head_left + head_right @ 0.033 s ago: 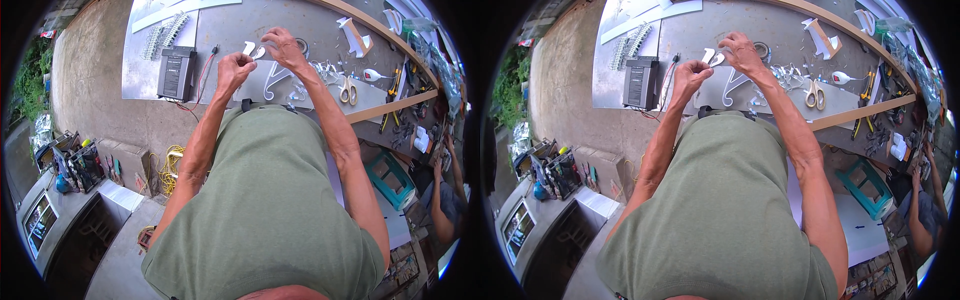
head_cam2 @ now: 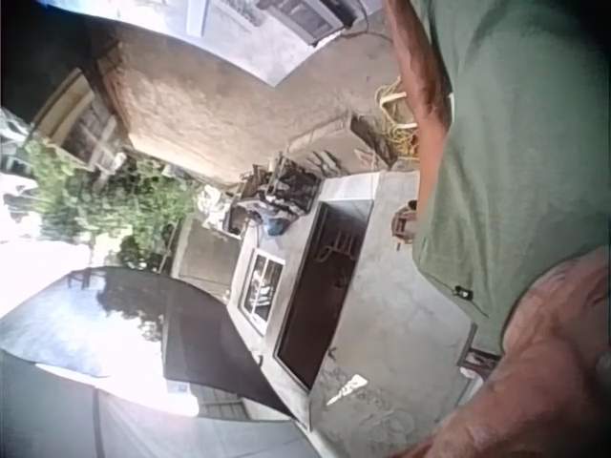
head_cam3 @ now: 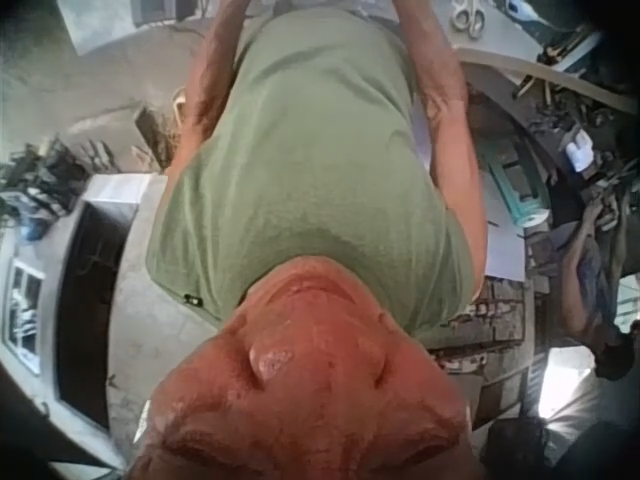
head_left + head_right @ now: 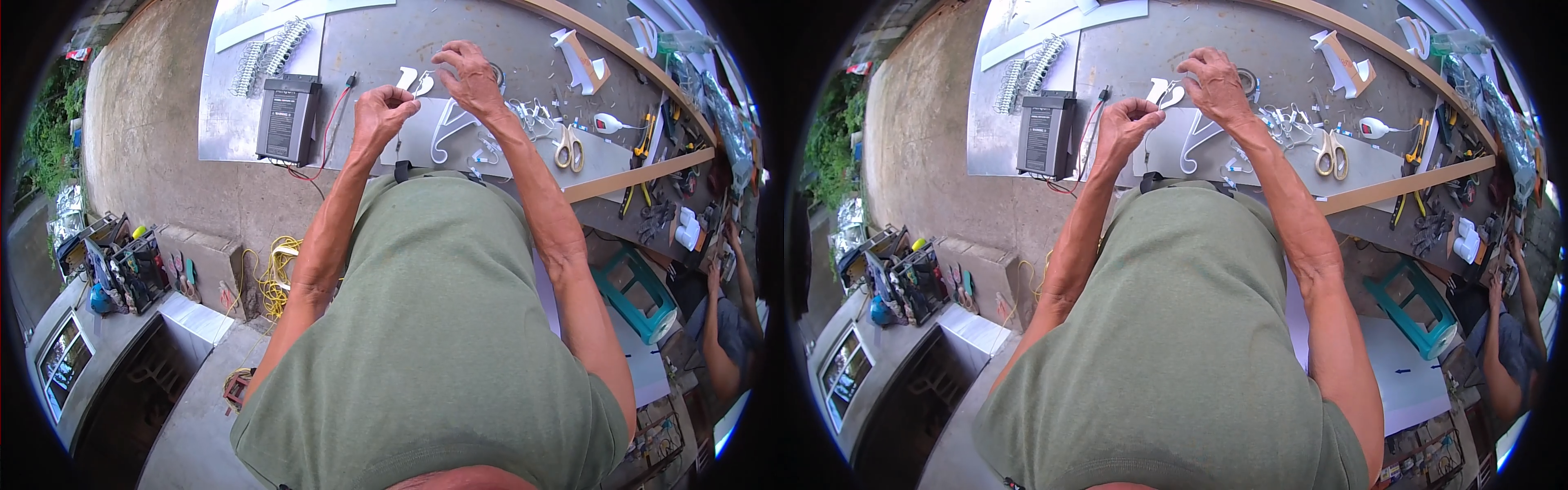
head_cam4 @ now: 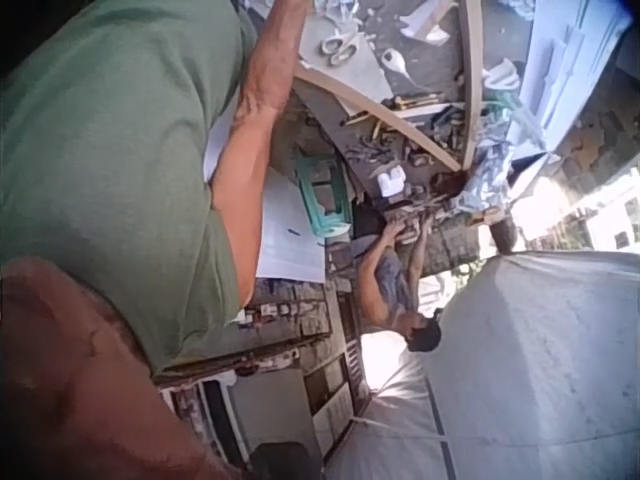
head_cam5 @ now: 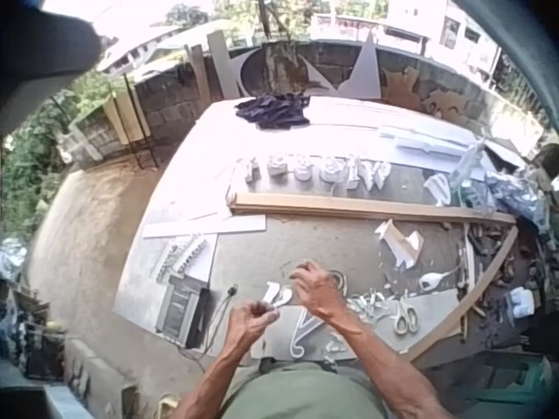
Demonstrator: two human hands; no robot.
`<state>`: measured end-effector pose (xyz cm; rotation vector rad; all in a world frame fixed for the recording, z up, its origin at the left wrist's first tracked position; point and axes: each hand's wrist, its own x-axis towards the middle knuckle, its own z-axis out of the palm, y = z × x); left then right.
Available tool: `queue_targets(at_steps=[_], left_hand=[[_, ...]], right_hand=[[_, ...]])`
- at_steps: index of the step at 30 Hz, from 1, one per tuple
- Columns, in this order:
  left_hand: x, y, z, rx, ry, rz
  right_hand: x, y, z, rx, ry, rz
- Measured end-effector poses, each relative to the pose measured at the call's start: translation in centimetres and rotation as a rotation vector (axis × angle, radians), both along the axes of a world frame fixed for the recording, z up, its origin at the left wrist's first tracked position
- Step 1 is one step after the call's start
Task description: The recorder is assembling and wiring LED strips into acrylic sign letters on a work table.
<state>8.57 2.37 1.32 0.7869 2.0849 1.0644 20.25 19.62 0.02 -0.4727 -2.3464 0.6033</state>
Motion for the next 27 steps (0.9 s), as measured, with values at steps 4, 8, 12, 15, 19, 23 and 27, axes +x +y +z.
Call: queue_targets(at_steps=[4, 8, 12, 15, 19, 23, 27], left_hand=[[1.0, -0.8, 3.3, 0.188, -0.242, 0.108], [2.6, -0.9, 7.5, 0.145, -0.177, 0.083], [3.3, -1.3, 8.5, 0.224, -0.082, 0.046], [3.7, -1.5, 8.6, 0.230, 0.052, 0.033], [3.7, -1.5, 8.6, 0.268, 0.149, -0.052], [3.9, -1.6, 8.7, 0.288, 0.237, -0.078], [4.0, -1.7, 8.7, 0.303, 0.281, -0.104]], right_hand=[[2.9, -2.6, 5.0, -0.318, -0.176, -0.098], [4.6, -5.4, 7.5, -0.846, -0.139, 0.052], [5.3, -6.1, 8.6, -1.138, -0.035, 0.117], [5.7, -6.4, 8.7, -1.219, 0.001, 0.120], [6.1, -6.7, 8.8, -1.235, 0.000, 0.100], [6.3, -7.0, 8.9, -1.200, 0.018, 0.079], [6.4, -7.2, 9.0, -1.173, 0.013, 0.065]])
